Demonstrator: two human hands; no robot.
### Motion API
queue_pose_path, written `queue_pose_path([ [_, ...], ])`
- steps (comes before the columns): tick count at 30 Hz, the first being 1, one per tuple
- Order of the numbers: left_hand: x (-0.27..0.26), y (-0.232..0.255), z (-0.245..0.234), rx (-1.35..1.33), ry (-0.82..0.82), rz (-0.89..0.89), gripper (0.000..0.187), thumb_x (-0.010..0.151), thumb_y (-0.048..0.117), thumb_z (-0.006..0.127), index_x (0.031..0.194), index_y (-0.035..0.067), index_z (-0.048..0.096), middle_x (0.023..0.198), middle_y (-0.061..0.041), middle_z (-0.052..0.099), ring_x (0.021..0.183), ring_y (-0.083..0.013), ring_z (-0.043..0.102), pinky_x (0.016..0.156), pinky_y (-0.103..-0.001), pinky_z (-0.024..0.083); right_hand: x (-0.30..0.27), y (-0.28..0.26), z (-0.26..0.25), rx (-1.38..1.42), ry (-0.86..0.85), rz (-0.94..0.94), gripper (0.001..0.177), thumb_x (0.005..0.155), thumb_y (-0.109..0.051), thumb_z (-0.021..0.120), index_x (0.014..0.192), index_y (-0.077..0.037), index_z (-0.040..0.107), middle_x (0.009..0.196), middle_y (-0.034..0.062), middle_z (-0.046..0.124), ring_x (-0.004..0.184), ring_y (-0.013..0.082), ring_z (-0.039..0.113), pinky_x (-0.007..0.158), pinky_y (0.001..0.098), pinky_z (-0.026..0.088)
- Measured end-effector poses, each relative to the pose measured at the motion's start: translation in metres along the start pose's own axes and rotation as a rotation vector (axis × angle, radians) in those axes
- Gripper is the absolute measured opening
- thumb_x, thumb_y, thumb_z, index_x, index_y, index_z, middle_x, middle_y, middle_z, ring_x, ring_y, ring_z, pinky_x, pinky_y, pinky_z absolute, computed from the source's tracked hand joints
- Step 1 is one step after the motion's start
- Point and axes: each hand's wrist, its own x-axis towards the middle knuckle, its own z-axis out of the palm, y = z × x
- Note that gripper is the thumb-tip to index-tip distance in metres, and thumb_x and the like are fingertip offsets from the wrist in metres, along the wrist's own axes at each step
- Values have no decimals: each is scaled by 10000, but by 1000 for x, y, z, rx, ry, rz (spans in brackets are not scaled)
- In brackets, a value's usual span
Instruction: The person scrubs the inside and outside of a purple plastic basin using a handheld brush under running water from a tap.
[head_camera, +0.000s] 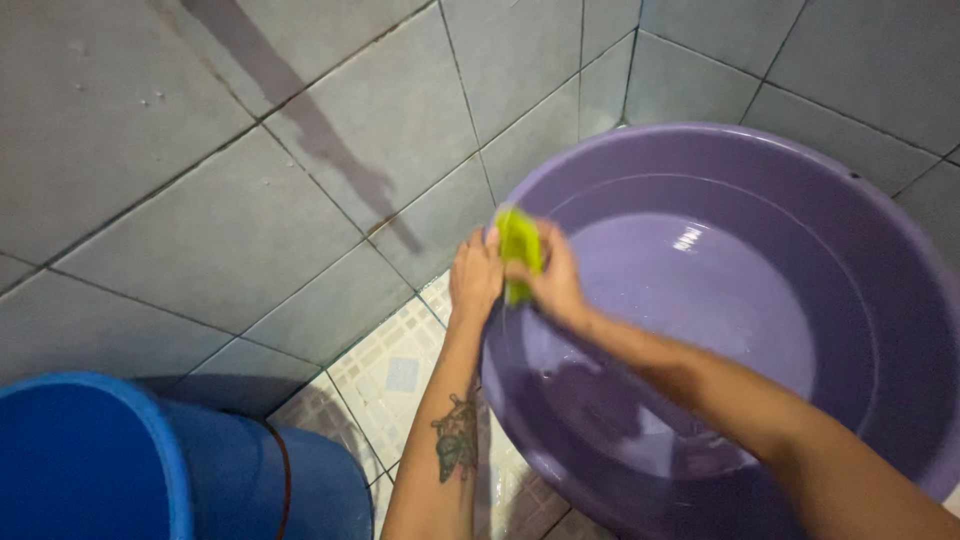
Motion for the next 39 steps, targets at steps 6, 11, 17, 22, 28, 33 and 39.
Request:
queue_pose_path([
  [6,-38,-8,-18,207,-21,-73,466,1076,432,443,1231,2,531,954,-307,701,920,-512,674,809,-584,527,-34,25,-7,-193,-105,263,618,728,-316,918,1207,-62,620,1044,54,691,923,187,652,810,342,554],
  [11,-53,-6,-33,271,-18,-24,431,1013,313,563,1270,-19,467,951,-287,697,882,-490,683,766,-565,541,33,79,-39,-620,201,-9,590,706,-415,966,1066,-55,668,1046,96,669,945,267,648,834,407,527],
  [17,-55,-3,-40,243,-36,-20,434,1016,285,559,1289,-31,444,939,-292,692,868,-492,691,760,-551,554,93,123,-135,-840,723,416,704,632,-589,861,1120,-126,656,1197,54,626,1004,272,676,895,439,533],
  [22,-53,-2,-38,263,-46,-33,449,1013,284,560,1301,-38,435,943,-303,684,864,-491,692,745,-551,557,80,117,-84,-840,572,47,783,650,-630,925,1118,-62,657,1109,116,628,975,334,656,840,461,516],
  [28,-58,-11,-35,283,2,-53,407,1029,306,537,1251,-30,477,950,-296,688,870,-480,697,749,-539,565,2,39,-8,-666,-255,270,545,680,-495,885,1026,-119,696,1037,54,637,869,251,643,729,379,529],
  [33,-63,-8,-32,244,71,-67,391,1077,312,460,1281,-21,481,966,-304,683,864,-492,688,749,-558,546,-51,-10,-22,-508,-627,240,391,682,-368,925,891,-122,704,943,11,658,830,156,663,725,344,522],
  [39,-72,-3,-42,244,31,-91,438,1049,321,443,1342,-5,442,972,-309,680,865,-499,685,741,-568,545,-11,32,-13,-505,-332,295,395,705,-370,905,952,-146,694,941,9,678,841,153,666,757,319,547],
])
